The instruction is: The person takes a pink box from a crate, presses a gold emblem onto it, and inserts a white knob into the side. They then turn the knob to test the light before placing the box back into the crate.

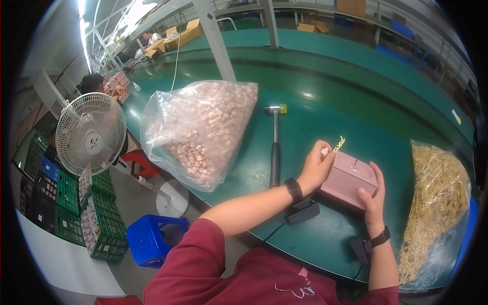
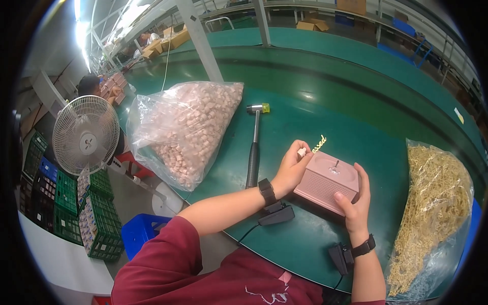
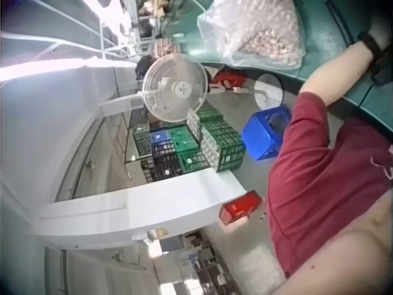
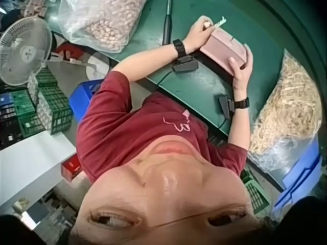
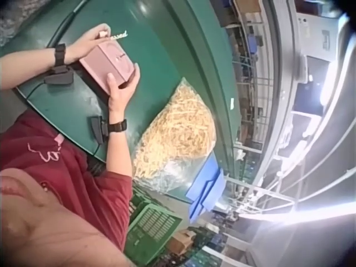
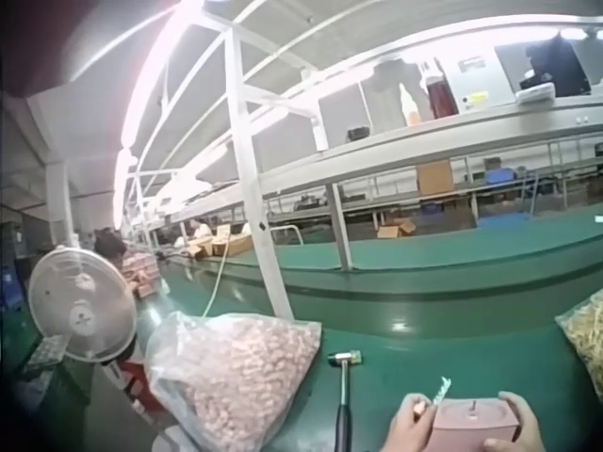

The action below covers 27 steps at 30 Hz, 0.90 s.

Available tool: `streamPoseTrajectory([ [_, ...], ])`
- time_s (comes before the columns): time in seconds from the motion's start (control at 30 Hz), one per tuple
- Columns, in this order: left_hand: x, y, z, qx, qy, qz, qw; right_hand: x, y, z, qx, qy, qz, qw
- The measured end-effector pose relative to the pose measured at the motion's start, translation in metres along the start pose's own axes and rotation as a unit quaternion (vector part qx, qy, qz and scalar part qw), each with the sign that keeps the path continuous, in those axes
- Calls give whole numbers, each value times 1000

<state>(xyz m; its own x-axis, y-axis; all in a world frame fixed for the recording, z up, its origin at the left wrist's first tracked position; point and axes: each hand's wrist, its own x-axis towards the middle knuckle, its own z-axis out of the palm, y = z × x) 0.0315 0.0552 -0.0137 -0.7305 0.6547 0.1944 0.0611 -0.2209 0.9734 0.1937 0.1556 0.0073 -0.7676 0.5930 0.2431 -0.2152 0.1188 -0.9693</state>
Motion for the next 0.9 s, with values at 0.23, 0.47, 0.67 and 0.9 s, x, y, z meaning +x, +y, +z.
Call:
streamPoseTrajectory([
  [0.23, -10, -13, 4, 40, 23, 5, 999, 9, -7, -7, 28, -2, 46, 999],
  [0.47, 3, -12, 1, -17, 20, 34, 999, 11, 7, -1, 67, 35, 58, 995],
  [0.67, 0, -9, -2, -14, 29, 9, 999, 10, 18, -6, 129, 22, 39, 991],
  [0.9, 1, -14, -5, 5, 22, 34, 999, 8, 13, -17, 50, -61, -26, 997],
])
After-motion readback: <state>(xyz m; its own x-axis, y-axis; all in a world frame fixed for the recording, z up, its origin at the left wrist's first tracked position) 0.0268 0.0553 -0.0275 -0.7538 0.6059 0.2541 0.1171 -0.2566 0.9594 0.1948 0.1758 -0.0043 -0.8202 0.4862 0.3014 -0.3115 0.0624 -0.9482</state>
